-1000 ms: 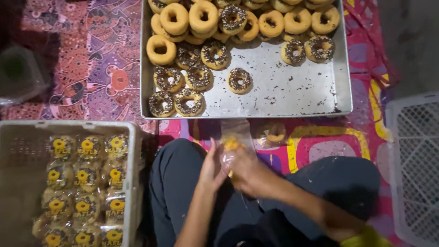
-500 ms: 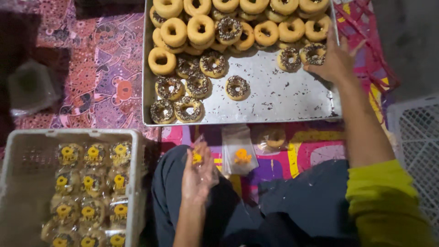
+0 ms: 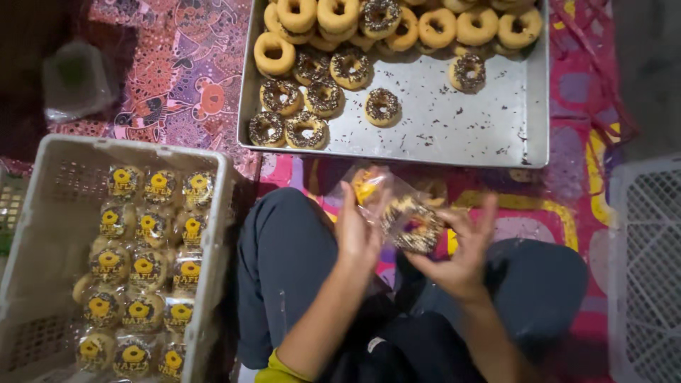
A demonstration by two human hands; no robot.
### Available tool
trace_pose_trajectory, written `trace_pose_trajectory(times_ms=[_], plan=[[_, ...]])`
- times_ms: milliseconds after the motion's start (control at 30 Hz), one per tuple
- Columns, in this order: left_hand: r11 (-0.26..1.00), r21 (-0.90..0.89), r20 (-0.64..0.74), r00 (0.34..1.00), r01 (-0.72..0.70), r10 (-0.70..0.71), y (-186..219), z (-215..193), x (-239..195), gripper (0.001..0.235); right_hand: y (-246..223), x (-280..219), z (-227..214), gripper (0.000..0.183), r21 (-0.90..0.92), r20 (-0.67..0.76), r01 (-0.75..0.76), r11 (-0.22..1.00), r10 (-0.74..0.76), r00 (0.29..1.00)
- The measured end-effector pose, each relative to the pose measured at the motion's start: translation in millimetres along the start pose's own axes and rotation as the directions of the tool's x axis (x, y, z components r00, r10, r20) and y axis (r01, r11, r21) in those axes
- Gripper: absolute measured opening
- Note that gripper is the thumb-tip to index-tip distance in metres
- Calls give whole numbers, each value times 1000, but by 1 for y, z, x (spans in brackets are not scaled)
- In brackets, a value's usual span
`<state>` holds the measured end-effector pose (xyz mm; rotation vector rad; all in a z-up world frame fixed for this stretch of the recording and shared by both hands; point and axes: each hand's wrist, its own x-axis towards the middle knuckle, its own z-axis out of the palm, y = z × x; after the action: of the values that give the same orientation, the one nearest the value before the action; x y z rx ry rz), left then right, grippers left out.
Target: The person sits on a patterned floor mat and repeatedly picks donuts from a metal tray, places them into clear plastic bags, and arranges the sealed bags into a white plastic basket. The task continues throughout the clip with no visible tool use.
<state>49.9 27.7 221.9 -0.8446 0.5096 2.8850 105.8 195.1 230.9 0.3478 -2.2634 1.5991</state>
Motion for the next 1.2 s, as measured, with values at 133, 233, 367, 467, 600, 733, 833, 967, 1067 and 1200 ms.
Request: trace_pose_trajectory(times_ms=[133, 233, 367, 467, 600, 733, 833, 967, 1067, 1200], plan=[[995, 42, 78, 993, -88, 85, -11, 10, -36, 46, -32, 10, 8, 138, -148, -12, 5, 989, -7, 1000], [975, 186, 108, 989, -122, 104, -10, 12, -50, 38, -49, 10, 2, 132, 19, 161, -24, 1000, 21, 987], [995, 38, 166, 983, -90, 83, -24, 16, -55, 36, -58, 12, 8, 122, 22, 103, -142, 990, 139, 985], [1000, 28, 145, 989, 12, -16, -34, 8, -53, 37, -60, 6, 6, 119, -105, 114, -2, 995, 14, 993], [992, 112, 164, 984, 58, -76, -14, -7, -40, 37, -57, 0, -9, 85, -196, -125, 58, 979, -83, 989], [777, 578, 395, 919, -249, 1, -22, -36, -59, 57, -40, -8, -25, 32, -475, 192, 248, 845, -175, 966], [424, 567, 732, 668, -706, 133, -22, -52, -69, 46, -37, -2, -25, 21, -444, 214, -78, 892, 190, 958], [629, 652, 510, 859, -423, 49, -22, -65, -76, 31, -53, -7, -31, 24, -491, 198, 128, 862, -33, 980], [334, 820, 530, 837, -465, -135, -21, -61, -86, 30, -55, -16, -42, 26, -484, 479, 472, 737, -228, 848], [-228, 668, 645, 705, -708, -295, -11, -51, -122, 27, -25, -27, -70, 28, -462, 659, 602, 651, -203, 724]])
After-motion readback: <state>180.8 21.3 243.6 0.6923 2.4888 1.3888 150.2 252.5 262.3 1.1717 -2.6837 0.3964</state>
